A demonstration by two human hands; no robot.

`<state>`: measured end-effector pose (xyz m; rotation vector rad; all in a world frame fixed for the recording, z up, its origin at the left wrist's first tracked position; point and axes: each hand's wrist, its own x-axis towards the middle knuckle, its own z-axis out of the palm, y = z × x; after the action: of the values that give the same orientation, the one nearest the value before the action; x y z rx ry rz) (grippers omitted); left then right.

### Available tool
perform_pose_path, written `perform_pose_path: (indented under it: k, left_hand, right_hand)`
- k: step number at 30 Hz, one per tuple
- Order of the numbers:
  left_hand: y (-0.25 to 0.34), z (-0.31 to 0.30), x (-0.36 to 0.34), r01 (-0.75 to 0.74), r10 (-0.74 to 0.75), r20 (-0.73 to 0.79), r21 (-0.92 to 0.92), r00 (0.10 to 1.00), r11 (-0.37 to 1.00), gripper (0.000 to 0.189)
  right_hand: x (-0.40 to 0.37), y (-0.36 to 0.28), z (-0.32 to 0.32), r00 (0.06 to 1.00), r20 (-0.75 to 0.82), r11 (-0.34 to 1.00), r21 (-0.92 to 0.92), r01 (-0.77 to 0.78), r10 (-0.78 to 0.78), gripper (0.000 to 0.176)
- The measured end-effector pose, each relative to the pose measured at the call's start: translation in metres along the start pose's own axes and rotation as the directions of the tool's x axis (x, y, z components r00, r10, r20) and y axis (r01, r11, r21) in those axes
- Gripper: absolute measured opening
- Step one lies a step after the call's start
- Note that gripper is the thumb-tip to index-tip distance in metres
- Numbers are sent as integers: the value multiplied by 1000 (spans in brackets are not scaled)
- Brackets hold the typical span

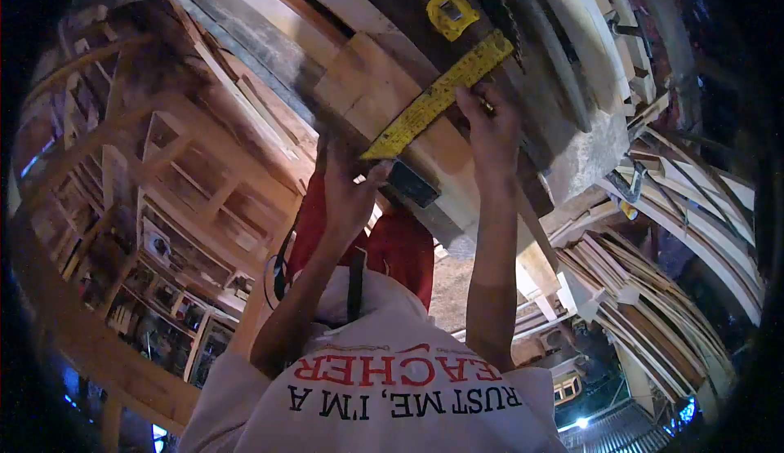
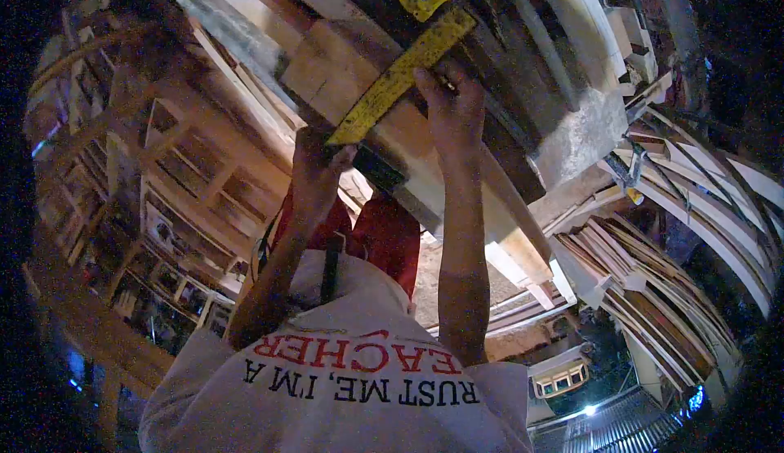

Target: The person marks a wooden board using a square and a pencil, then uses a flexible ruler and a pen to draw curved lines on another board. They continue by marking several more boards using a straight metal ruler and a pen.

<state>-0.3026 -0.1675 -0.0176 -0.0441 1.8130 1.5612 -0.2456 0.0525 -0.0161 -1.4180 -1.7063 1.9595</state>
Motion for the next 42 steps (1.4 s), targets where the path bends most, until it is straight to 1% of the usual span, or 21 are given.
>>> perform_pose_path:
  k: [3,4,6,10,12,14,15,17,18,20,21,23,24,25,27,29,30,33,36,38,42]
  left_hand:
    - [15,11,0,94,-94,-3,-77,996,993,46]
    - [23,12,5,111,-110,-40,25,993,994,41]
    - [21,9,15,101,-99,-47,32,994,994,39]
    - [25,9,18,83,-78,-105,47,991,995,35]
    - [29,12,23,88,-82,-123,45,989,995,36]
    - [29,14,31,-62,86,-132,175,988,983,22]
    - [33,15,32,-52,75,-134,172,988,984,22]
    - [45,15,29,36,-20,-90,181,996,983,32]
    - [47,14,28,41,-24,-96,181,995,983,32]
    - [50,11,25,206,-185,-99,286,978,936,30]
    - [49,12,25,210,-189,-101,286,977,935,30]
    - [46,14,26,93,-77,-85,208,993,974,31]
    - [45,14,27,98,-82,-84,207,993,974,31]
    - [44,15,27,75,-57,-89,210,994,975,23]
    - [40,15,27,56,-37,-96,210,995,976,19]
    - [32,14,28,-53,71,-96,176,993,983,16]
    - [33,15,28,-52,69,-96,177,993,983,16]
    - [40,18,28,-1,23,-110,196,994,981,15]
    - [40,19,27,46,-32,-108,128,994,991,16]
    - [35,18,27,23,-2,-155,134,988,991,16]
    - [33,16,26,-12,38,-150,175,988,985,16]
  right_hand:
    - [11,-17,9,998,-67,996,-91,10,-16,34]
    - [18,-15,10,998,-69,995,-98,-2,-5,34]
    - [31,-12,14,993,-87,981,-184,63,-80,32]
    - [33,-13,12,996,-51,995,-70,68,-72,31]
    - [33,-9,14,994,-94,998,-26,57,-59,31]
    - [31,-7,17,998,-50,999,7,36,-36,31]
    - [30,-8,17,1000,-5,999,45,17,-17,30]
    - [29,-10,18,1000,20,999,35,-20,19,27]
    - [29,-10,18,998,44,999,28,-43,42,25]
    - [28,-11,17,999,28,999,-10,-47,47,25]
    - [29,-10,17,999,6,998,-44,-49,49,24]
    - [30,-4,16,999,0,997,-61,-39,39,23]
    - [31,-1,15,1000,-6,997,-78,-27,27,23]
    - [31,0,14,999,-7,996,-81,-32,32,23]
    - [31,-3,15,999,30,998,-46,41,-40,22]
    - [29,-11,19,998,5,997,-47,56,-56,26]
    - [29,-13,21,997,-24,996,-45,73,-75,31]
    - [31,-10,22,994,-20,993,-51,103,-104,32]
    - [28,-12,22,997,-49,997,-62,54,-57,33]
    - [32,-7,21,996,-38,996,-57,74,-77,33]
    - [33,-6,22,994,-33,992,-61,107,-109,33]
